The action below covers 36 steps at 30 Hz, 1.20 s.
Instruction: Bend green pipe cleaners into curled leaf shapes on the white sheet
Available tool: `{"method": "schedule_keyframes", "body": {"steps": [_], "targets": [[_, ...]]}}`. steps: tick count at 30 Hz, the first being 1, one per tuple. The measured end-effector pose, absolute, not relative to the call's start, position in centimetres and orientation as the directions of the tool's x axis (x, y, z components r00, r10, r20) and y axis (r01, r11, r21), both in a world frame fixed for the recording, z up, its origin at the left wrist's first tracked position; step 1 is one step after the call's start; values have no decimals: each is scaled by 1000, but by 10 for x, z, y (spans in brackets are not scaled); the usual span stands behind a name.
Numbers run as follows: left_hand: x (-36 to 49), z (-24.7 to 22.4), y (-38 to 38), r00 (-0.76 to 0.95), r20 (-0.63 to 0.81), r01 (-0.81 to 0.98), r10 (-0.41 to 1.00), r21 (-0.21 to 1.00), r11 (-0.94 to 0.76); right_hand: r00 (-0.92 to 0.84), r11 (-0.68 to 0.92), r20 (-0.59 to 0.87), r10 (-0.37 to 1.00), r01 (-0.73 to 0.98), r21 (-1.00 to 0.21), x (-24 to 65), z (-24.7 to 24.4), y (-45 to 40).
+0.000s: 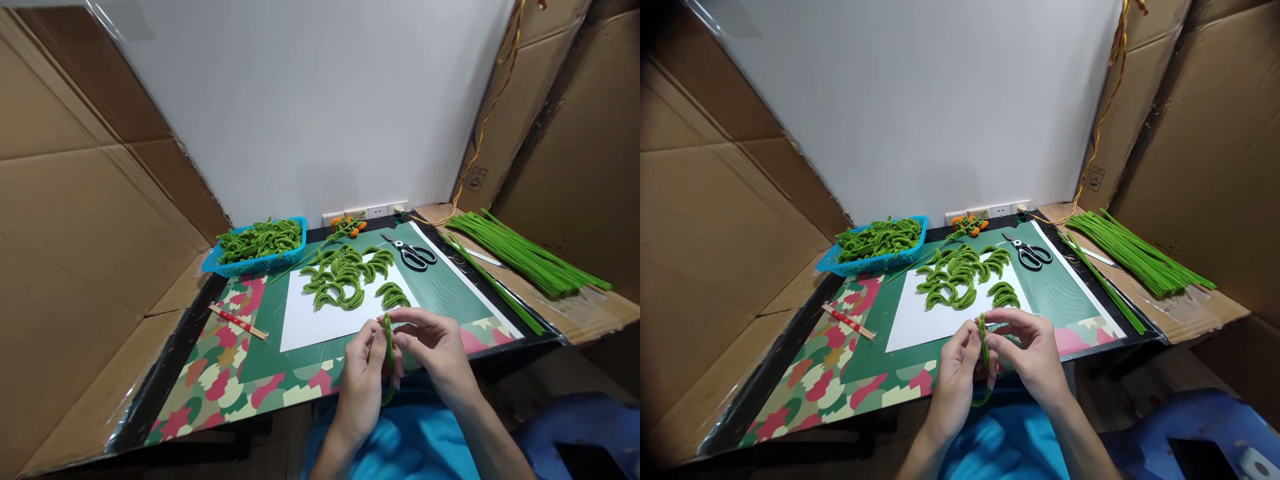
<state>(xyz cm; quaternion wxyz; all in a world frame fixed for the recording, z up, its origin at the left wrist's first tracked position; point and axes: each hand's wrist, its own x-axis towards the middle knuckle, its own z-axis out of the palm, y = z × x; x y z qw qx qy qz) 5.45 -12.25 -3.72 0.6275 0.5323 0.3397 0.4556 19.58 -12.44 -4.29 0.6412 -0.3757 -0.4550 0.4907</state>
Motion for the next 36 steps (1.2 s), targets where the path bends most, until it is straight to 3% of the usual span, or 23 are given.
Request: {"method": "schedule_keyframes", "body": {"steps": [17, 27, 36], "targets": [[56, -38, -124, 371, 47, -119, 927, 993, -3, 51, 165, 157, 986, -280, -946, 191, -48, -126], [52, -36, -126, 386, 62, -31, 920, 998, -55, 94, 284, 270, 958, -198, -938, 192, -46, -126], [52, -34, -121, 454, 58, -66, 889, 997, -31, 170, 342, 314, 934, -170, -924, 192, -55, -127]]}}
